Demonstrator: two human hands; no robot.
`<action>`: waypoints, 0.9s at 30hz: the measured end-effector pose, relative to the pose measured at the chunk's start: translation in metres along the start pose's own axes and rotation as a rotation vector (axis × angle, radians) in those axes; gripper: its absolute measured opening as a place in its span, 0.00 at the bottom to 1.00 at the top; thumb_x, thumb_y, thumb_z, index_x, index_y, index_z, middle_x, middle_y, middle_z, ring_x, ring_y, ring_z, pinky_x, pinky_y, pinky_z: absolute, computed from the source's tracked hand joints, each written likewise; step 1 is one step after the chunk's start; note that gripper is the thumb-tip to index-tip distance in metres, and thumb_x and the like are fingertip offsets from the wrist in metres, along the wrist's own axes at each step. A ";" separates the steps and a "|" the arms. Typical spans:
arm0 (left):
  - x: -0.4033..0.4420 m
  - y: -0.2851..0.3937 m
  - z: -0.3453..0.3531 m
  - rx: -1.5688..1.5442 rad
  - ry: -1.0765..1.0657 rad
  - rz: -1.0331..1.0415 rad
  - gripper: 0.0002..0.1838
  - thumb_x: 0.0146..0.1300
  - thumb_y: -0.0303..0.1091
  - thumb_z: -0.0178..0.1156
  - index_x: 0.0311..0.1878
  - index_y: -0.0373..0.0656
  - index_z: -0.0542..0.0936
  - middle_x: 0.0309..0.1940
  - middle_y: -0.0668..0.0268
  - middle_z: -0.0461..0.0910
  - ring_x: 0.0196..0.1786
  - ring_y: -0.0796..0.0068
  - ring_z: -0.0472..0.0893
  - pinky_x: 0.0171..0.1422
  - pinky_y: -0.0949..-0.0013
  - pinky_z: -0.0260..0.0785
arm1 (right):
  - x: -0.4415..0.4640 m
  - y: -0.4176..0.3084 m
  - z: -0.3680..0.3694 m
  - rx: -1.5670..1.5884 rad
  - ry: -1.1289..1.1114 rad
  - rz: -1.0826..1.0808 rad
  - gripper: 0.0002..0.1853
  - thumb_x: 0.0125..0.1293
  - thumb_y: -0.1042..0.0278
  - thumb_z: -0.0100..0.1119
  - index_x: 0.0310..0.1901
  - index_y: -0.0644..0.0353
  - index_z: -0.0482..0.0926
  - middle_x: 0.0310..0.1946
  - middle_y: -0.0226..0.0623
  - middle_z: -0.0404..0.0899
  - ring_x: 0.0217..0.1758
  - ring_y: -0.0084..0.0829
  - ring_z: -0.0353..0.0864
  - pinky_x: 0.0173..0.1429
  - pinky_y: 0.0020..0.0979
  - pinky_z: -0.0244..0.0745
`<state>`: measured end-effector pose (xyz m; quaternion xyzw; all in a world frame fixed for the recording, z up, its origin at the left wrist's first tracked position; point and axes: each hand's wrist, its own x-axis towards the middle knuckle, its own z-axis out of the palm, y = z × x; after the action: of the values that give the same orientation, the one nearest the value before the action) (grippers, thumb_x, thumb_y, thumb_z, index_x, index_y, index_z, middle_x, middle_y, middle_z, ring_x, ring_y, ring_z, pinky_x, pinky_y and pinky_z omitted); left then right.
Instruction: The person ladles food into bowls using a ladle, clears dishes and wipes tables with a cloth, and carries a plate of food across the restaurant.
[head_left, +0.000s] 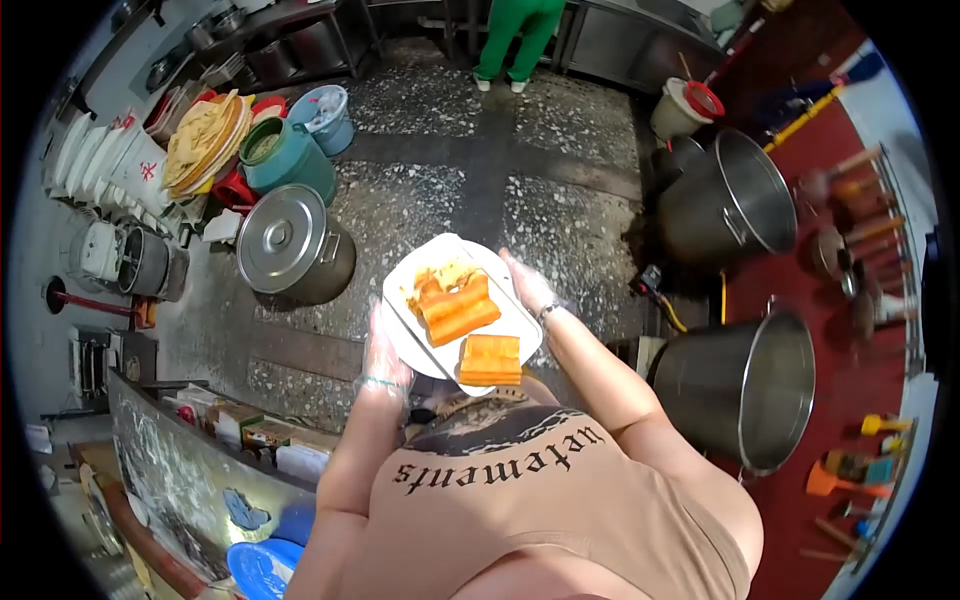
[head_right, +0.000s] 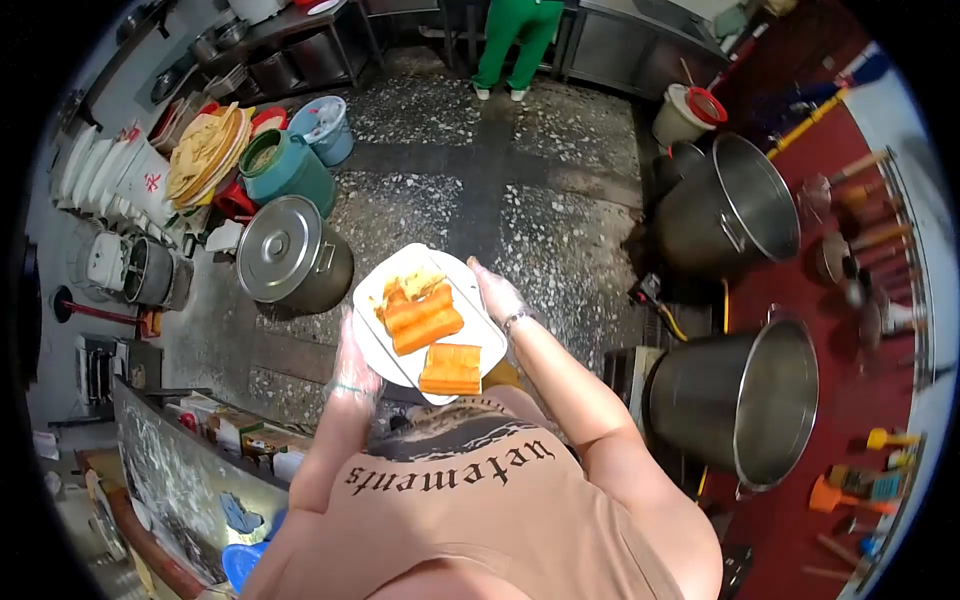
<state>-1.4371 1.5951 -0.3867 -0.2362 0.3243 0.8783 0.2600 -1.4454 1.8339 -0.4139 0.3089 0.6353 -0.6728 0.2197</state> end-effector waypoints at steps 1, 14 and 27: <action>0.029 0.005 0.030 0.006 -0.005 -0.011 0.32 0.71 0.55 0.32 0.65 0.40 0.65 0.62 0.57 0.69 0.62 0.59 0.71 0.67 0.58 0.64 | 0.047 -0.007 -0.027 -0.089 0.046 -0.088 0.36 0.67 0.35 0.40 0.53 0.64 0.77 0.48 0.48 0.80 0.50 0.37 0.80 0.54 0.33 0.71; 0.403 0.087 0.251 0.021 -0.042 -0.048 0.30 0.72 0.54 0.36 0.61 0.39 0.70 0.58 0.58 0.74 0.58 0.62 0.75 0.64 0.60 0.66 | 0.302 -0.284 -0.188 -0.027 0.259 0.005 0.38 0.64 0.32 0.44 0.53 0.65 0.77 0.50 0.46 0.79 0.53 0.35 0.77 0.58 0.31 0.67; 0.688 0.141 0.463 0.062 -0.199 -0.181 0.33 0.71 0.58 0.36 0.63 0.37 0.66 0.61 0.57 0.71 0.61 0.60 0.73 0.67 0.59 0.64 | 0.543 -0.451 -0.350 0.224 0.321 0.008 0.36 0.64 0.32 0.44 0.54 0.61 0.77 0.48 0.44 0.80 0.49 0.33 0.79 0.54 0.32 0.70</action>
<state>-2.1553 2.0326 -0.4111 -0.1680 0.3012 0.8600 0.3761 -2.0951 2.2764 -0.4681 0.4374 0.5819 -0.6806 0.0827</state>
